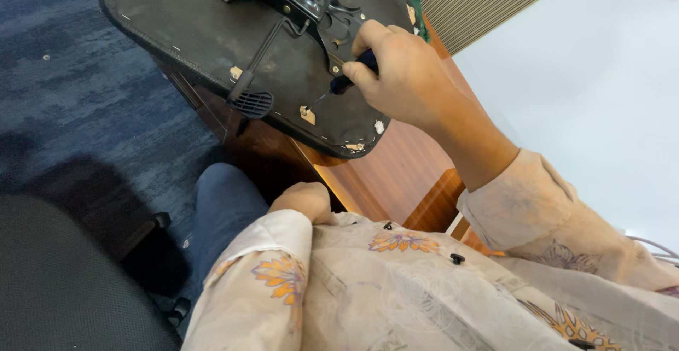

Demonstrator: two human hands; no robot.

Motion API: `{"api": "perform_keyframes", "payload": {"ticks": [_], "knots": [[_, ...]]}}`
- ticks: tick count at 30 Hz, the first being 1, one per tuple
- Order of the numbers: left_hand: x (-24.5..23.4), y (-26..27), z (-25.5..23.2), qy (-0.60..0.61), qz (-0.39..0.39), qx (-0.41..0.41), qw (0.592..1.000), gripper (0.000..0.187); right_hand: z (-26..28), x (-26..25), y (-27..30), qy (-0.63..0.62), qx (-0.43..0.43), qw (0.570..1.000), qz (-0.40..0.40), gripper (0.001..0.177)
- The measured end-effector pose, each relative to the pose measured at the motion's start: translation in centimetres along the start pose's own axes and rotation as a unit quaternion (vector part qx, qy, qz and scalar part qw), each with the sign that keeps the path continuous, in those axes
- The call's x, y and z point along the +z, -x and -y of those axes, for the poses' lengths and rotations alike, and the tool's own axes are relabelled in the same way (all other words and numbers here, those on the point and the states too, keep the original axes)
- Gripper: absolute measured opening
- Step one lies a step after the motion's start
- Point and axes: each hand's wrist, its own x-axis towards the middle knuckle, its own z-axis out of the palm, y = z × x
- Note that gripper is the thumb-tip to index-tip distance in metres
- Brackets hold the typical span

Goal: The person uses a screwdriver to loosen and remove screws from the underside of an overturned office chair. They work on multiple fasteners around the central mounting plate while the chair remains upside down.

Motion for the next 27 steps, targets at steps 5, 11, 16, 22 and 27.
{"api": "perform_keyframes", "payload": {"ticks": [5,11,16,22,27], "knots": [[-0.1,0.8,-0.4,0.001,0.003,-0.014,1.000,0.033,1.0,-1.1,0.2,0.012,0.008,0.999,0.040,0.028],[-0.6,0.8,-1.4,-0.002,0.009,-0.012,1.000,0.033,1.0,-2.5,0.3,0.037,0.017,0.995,0.096,0.033],[-0.8,0.4,-1.9,0.002,0.007,-0.014,1.000,0.033,0.9,-2.3,0.3,0.033,0.023,0.995,0.089,0.032],[-0.8,0.1,-1.9,0.013,0.011,-0.021,1.000,0.032,0.3,-2.0,0.0,0.021,0.020,0.996,0.085,0.035],[-0.5,0.8,-1.8,0.009,0.019,-0.026,0.999,0.032,-0.1,-2.1,0.0,0.012,0.021,0.997,0.070,0.035]]}}
